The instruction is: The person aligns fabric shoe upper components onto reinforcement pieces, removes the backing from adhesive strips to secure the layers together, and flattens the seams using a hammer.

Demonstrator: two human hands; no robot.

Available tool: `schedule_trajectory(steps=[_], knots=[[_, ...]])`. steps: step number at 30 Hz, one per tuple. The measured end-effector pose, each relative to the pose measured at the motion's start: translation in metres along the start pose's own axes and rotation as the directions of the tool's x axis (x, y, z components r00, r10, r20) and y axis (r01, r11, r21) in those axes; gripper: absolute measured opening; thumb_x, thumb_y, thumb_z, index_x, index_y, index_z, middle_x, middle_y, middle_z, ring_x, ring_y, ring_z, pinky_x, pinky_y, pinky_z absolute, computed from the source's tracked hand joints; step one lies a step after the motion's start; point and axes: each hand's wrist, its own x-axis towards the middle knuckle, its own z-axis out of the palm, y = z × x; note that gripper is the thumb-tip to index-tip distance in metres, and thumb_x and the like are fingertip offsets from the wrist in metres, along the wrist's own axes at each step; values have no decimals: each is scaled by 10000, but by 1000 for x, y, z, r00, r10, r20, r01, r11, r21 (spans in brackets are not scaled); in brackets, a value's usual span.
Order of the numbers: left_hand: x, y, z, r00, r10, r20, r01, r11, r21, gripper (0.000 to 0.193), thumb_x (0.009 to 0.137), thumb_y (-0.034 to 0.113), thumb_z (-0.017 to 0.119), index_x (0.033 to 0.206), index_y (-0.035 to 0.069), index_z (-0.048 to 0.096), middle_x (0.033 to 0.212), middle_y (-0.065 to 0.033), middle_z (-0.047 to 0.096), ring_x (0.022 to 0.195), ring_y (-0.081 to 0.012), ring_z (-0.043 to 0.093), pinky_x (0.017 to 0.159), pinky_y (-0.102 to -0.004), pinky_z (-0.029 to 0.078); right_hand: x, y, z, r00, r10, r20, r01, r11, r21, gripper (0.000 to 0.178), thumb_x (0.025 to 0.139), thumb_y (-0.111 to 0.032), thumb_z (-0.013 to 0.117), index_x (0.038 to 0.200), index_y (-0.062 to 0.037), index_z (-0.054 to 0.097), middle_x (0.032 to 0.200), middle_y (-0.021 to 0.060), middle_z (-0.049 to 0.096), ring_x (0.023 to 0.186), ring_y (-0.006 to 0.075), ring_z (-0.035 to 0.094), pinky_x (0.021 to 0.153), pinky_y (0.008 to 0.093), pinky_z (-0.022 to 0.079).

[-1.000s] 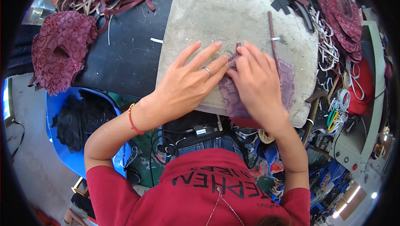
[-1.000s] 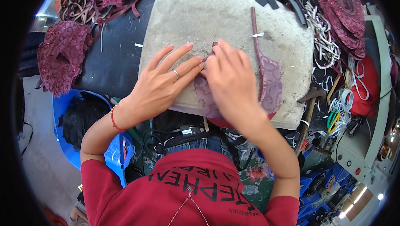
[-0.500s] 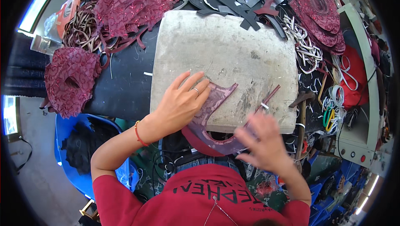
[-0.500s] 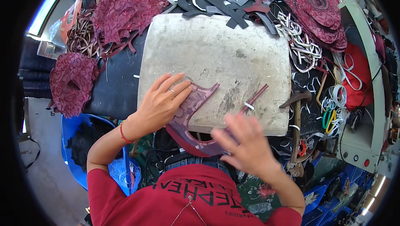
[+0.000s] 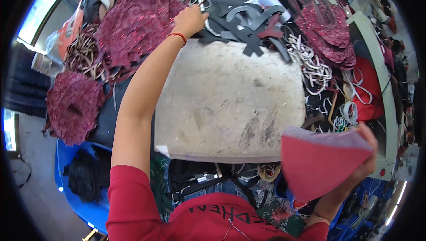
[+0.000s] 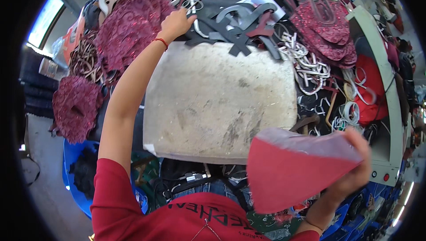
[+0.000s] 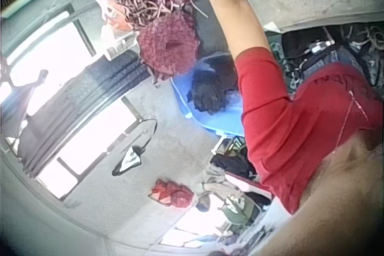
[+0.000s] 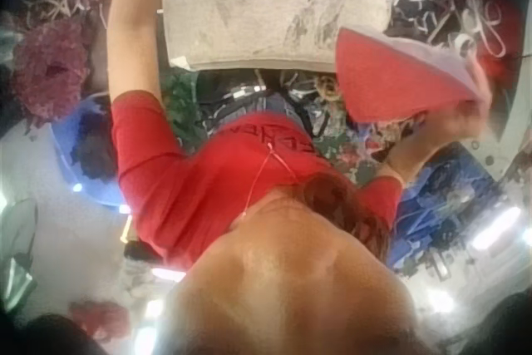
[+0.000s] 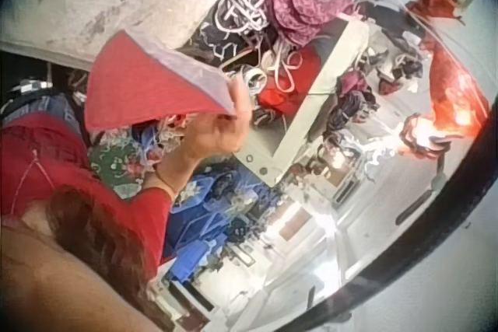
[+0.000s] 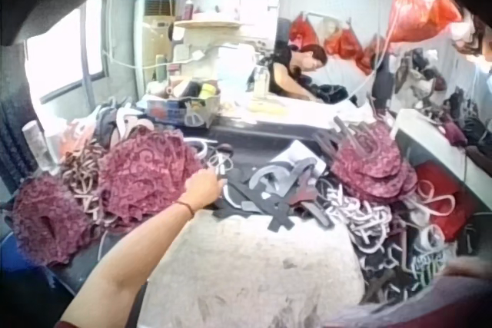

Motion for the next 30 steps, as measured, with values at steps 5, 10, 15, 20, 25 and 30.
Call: schedule_trajectory(steps=[5, 10, 15, 20, 25, 30], knots=[[26, -15, 11, 986, -117, 118, 89, 971, 220, 349, 806, 324, 629, 1069, 97, 665, 1017, -178, 674, 994, -400, 626, 844, -481, 508, 15, 72, -75, 940, 331, -81, -292, 905, 311, 300, 900, -33, 613, 1188, 40, 575, 1111, 117, 647, 920, 145, 634, 776, 260, 522], [40, -22, -10, 989, 51, 139, 3, 932, -361, 299, 841, 291, 599, 983, 43, 689, 927, -148, 695, 857, -256, 681, 782, -379, 515, 27, 84, -61, 943, 332, -2, -311, 885, 347, 237, 925, -13, 571, 1157, 34, 588, 1099, 98, 647, 940, 131, 620, 838, 252, 497], [14, 52, -69, 965, 261, 4, -217, 811, -544, 343, 895, 303, 561, 973, -16, 659, 800, -71, 686, 743, -154, 660, 713, -295, 495, 27, 81, -39, 947, 317, -51, -286, 904, 318, 223, 931, -26, 567, 1139, 54, 581, 1086, 108, 637, 997, 133, 592, 922, 259, 445], [-63, 140, -179, 853, 514, 93, -328, 667, -669, 213, 936, 159, 556, 963, -47, 605, 800, -78, 631, 705, -116, 602, 658, -226, 495, 22, 88, -54, 959, 266, -101, -223, 922, 317, 219, 953, -57, 543, 1136, 55, 584, 1109, 114, 635, 1020, 139, 592, 926, 269, 449], [-102, 158, -255, 756, 500, 423, 73, 578, -813, 240, 977, 197, 502, 900, -1, 614, 682, -18, 580, 620, -60, 562, 571, -185, 478, 20, 103, -67, 923, 363, -124, -260, 831, 492, 220, 957, -75, 544, 1136, 37, 604, 1107, 100, 644, 991, 123, 612, 875, 250, 479], [-120, 94, -167, 730, 479, 487, 93, 637, -765, 317, 948, 312, 565, 1102, 37, 597, 839, -14, 613, 639, -61, 541, 567, -211, 448, 10, 115, -75, 894, 437, -95, -316, 768, 558, 234, 944, -78, 567, 1156, 16, 595, 1097, 73, 642, 959, 102, 619, 809, 223, 490]])
